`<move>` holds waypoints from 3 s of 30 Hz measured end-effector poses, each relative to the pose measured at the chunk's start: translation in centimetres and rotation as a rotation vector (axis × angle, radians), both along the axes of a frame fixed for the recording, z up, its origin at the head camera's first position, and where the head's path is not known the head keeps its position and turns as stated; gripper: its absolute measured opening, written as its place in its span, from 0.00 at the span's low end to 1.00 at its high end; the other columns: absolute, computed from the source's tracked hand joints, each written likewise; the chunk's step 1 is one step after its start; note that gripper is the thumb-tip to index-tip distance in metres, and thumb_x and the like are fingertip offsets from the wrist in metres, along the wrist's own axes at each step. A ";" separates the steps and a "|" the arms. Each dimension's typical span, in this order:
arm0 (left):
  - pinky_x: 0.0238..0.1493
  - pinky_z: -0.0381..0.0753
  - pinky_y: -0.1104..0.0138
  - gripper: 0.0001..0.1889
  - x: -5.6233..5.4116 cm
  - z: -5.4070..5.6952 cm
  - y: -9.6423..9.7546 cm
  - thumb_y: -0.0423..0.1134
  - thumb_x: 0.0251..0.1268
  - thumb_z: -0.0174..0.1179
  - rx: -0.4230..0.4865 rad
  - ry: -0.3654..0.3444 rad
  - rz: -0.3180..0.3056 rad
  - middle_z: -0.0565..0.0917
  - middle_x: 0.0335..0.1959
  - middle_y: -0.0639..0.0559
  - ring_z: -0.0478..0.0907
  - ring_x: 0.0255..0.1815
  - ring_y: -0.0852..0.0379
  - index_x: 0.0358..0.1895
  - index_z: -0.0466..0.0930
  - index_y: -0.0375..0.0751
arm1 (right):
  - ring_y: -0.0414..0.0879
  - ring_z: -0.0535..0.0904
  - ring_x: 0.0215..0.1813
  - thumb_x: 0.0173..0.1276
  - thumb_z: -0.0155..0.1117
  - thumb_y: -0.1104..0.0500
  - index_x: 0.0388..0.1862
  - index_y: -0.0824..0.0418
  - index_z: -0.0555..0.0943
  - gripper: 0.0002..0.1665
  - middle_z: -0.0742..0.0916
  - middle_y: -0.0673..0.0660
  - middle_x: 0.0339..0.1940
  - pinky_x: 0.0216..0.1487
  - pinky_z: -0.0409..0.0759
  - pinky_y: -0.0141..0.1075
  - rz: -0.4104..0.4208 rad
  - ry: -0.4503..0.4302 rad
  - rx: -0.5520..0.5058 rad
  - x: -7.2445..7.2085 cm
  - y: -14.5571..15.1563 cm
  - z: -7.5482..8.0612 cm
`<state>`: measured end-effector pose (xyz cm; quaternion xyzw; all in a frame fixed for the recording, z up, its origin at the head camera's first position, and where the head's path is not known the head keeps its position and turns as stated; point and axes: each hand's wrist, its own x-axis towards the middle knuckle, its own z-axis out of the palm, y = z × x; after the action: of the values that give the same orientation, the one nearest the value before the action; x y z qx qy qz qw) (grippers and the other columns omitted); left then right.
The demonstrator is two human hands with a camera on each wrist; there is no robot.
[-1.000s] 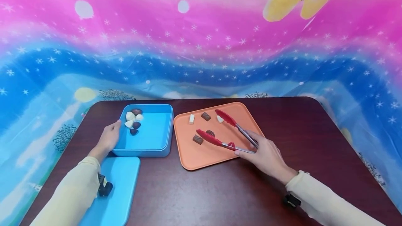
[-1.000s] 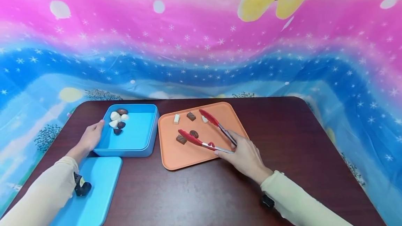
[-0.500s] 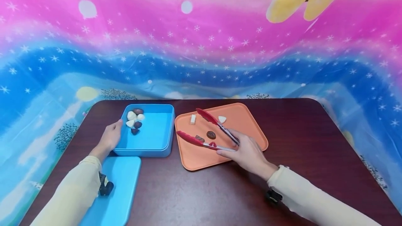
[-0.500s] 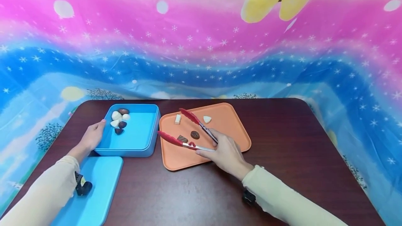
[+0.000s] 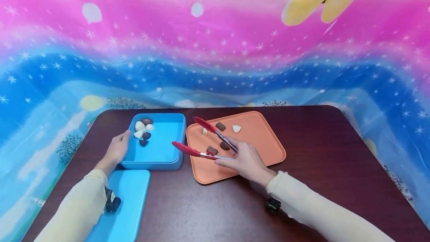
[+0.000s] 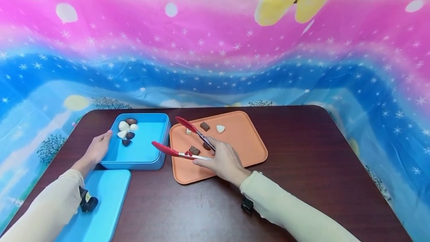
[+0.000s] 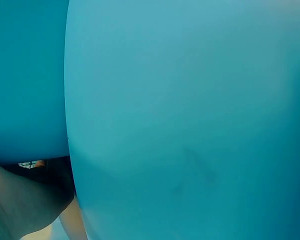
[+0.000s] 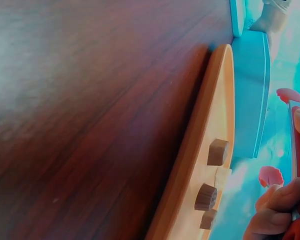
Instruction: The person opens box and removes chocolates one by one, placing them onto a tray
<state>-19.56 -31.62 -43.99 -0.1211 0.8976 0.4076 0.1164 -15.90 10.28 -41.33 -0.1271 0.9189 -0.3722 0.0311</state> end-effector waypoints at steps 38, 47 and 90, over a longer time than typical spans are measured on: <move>0.78 0.49 0.33 0.41 -0.1 0.1 0.0 0.61 0.81 0.19 0.017 0.010 0.004 0.46 0.81 0.26 0.44 0.81 0.25 0.80 0.40 0.29 | 0.44 0.61 0.13 0.55 0.71 0.26 0.73 0.44 0.73 0.50 0.67 0.47 0.12 0.14 0.57 0.33 0.095 -0.181 0.042 -2.6 -8.2 2.1; 0.78 0.49 0.34 0.41 -0.2 0.0 -0.2 0.62 0.81 0.19 0.015 0.023 0.020 0.46 0.81 0.26 0.44 0.81 0.26 0.80 0.41 0.29 | 0.44 0.62 0.10 0.61 0.70 0.30 0.69 0.53 0.76 0.44 0.68 0.48 0.09 0.11 0.56 0.32 0.130 -0.147 0.053 -4.1 -11.0 2.1; 0.78 0.49 0.34 0.41 -0.2 -0.3 -0.1 0.61 0.82 0.19 -0.004 0.041 0.002 0.47 0.80 0.25 0.43 0.81 0.26 0.80 0.42 0.28 | 0.41 0.79 0.29 0.70 0.64 0.35 0.46 0.50 0.83 0.22 0.86 0.48 0.30 0.26 0.79 0.33 0.148 0.117 0.621 -6.5 -16.5 1.2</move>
<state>-19.79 -31.68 -44.27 -0.1137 0.9004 0.4085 0.0974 -22.40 -6.21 -40.16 -0.1992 0.9770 -0.0630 0.0424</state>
